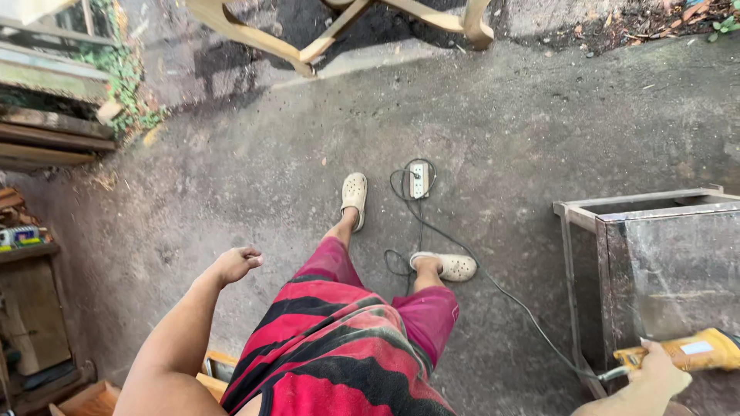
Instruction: The person uses a handheld electric sander to smooth the surface of a large wooden plank. They move the sander back and forth across the wood, occasionally adjusting their grip and position to cover different areas of the plank.
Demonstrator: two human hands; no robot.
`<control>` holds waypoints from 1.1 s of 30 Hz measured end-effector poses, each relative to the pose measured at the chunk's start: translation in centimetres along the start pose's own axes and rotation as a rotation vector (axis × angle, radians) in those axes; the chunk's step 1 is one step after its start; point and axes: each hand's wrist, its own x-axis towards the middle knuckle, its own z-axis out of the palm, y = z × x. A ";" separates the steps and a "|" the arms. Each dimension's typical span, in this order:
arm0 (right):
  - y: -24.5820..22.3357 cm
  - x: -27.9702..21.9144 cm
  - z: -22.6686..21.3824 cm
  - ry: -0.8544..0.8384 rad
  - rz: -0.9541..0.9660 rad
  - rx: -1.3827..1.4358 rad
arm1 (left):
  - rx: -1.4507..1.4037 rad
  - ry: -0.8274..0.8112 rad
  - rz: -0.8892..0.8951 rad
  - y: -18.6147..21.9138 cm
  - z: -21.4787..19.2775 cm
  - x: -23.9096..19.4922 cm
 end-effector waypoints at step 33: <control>-34.8 -73.3 34.1 -1.627 -0.787 -0.133 | -1.070 -0.152 1.254 31.7 -36.0 2.1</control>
